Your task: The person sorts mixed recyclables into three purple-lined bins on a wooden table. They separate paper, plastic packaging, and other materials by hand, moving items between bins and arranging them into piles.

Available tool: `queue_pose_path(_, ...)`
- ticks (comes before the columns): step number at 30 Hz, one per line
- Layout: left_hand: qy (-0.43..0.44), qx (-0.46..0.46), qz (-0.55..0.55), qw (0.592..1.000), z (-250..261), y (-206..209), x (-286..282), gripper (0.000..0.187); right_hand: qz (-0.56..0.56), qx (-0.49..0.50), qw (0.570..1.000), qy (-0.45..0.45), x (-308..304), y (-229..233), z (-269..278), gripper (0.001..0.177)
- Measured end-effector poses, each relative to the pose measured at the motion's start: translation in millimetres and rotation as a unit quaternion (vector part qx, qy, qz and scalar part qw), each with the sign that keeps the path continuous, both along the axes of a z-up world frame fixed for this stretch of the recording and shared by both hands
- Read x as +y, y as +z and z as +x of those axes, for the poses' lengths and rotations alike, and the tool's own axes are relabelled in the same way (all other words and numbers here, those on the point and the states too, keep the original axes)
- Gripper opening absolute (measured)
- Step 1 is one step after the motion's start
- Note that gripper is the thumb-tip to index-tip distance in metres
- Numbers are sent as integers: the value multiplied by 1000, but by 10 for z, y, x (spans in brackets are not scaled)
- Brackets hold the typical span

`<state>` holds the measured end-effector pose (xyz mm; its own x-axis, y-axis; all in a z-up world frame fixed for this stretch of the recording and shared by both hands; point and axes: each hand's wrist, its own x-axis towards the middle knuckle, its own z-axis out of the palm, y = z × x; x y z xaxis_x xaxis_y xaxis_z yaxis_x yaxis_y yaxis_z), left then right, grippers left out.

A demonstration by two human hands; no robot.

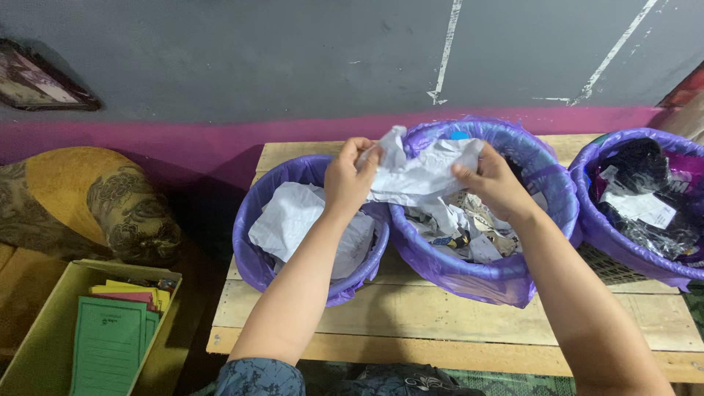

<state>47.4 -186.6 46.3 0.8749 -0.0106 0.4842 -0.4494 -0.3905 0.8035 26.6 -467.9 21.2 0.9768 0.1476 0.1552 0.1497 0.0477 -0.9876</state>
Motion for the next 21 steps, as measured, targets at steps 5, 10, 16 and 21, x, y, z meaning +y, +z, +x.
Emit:
queue_pose_path(5,59,-7,-48,997,29,-6,68,27,-50,16,995,-85,59,24,23,37)
queue_pose_path(10,111,-83,37,990,-20,15,81,21,-90,-48,985,-137,80,-18,35,33)
queue_pose_path(16,142,-90,86,982,-17,85,99,13,-94,-52,983,-151,146,46,5,37)
queue_pose_path(21,82,-104,108,985,-68,109,158,10,-144,-18,976,-159,157,84,-44,43)
